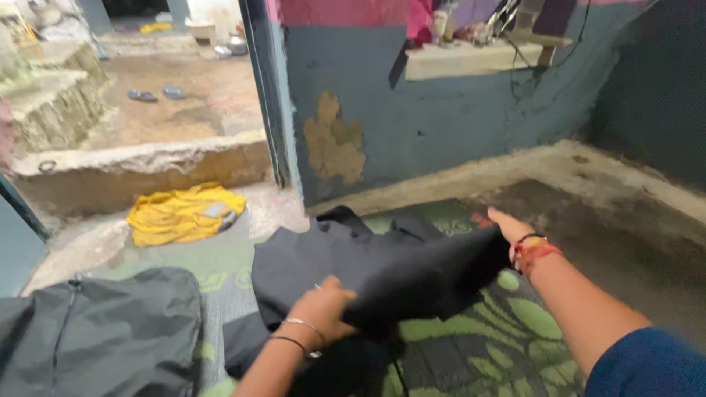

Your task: The person cleans the interior and exterior of a suit jacket using a cloth, then places it on a hanger, buttons it, and smooths it out.

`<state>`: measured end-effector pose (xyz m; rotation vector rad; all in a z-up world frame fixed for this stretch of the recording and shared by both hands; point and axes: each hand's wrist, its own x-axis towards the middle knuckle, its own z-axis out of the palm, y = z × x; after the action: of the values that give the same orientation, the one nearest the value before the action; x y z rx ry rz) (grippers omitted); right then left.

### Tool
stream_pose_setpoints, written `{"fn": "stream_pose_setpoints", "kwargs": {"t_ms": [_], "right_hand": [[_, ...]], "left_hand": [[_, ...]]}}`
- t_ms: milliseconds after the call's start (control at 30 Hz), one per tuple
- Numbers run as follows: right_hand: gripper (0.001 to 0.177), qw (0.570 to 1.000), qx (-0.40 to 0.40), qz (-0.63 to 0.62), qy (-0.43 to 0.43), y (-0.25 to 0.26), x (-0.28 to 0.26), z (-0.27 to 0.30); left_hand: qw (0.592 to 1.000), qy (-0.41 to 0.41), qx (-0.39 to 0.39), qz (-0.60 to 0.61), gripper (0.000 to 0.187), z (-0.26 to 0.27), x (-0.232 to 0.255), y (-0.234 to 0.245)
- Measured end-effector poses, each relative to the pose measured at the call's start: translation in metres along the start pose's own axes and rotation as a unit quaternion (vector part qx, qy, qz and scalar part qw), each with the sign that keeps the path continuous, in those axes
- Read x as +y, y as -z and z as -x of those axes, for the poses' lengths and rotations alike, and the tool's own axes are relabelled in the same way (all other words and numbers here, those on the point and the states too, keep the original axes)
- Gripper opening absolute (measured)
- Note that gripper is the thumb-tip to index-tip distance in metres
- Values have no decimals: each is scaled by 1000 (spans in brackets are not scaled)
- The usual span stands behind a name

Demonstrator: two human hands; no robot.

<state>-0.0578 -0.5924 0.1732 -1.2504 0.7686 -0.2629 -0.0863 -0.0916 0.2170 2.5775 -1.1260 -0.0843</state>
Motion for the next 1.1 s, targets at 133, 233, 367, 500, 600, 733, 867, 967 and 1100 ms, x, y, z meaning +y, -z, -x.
{"fn": "stream_pose_setpoints", "kwargs": {"t_ms": [133, 233, 367, 500, 600, 733, 867, 967, 1100], "right_hand": [[57, 961, 191, 198, 29, 54, 63, 34], [62, 762, 419, 478, 125, 36, 71, 85], [45, 666, 312, 632, 243, -30, 74, 157], [55, 661, 10, 690, 295, -98, 122, 177], [95, 626, -219, 736, 140, -123, 182, 189], [117, 555, -307, 773, 15, -113, 241, 221], [107, 558, -309, 770, -12, -106, 248, 221], [87, 601, -266, 747, 99, -91, 243, 215], [66, 607, -47, 709, 357, -48, 230, 210]], "left_hand": [[979, -58, -180, 79, 60, 13, 34, -70], [918, 24, -368, 144, 66, 15, 48, -88], [916, 114, -346, 169, 67, 8, 20, -91], [968, 143, -194, 75, 69, 9, -42, -110], [946, 210, -240, 55, 79, 39, -62, -124], [917, 158, -364, -35, 90, 68, -50, -138], [863, 188, -466, -58, 85, 63, -15, -143], [902, 200, -378, -60, 72, 37, 5, -137], [974, 107, -172, -103, 46, -14, 58, -140]]}}
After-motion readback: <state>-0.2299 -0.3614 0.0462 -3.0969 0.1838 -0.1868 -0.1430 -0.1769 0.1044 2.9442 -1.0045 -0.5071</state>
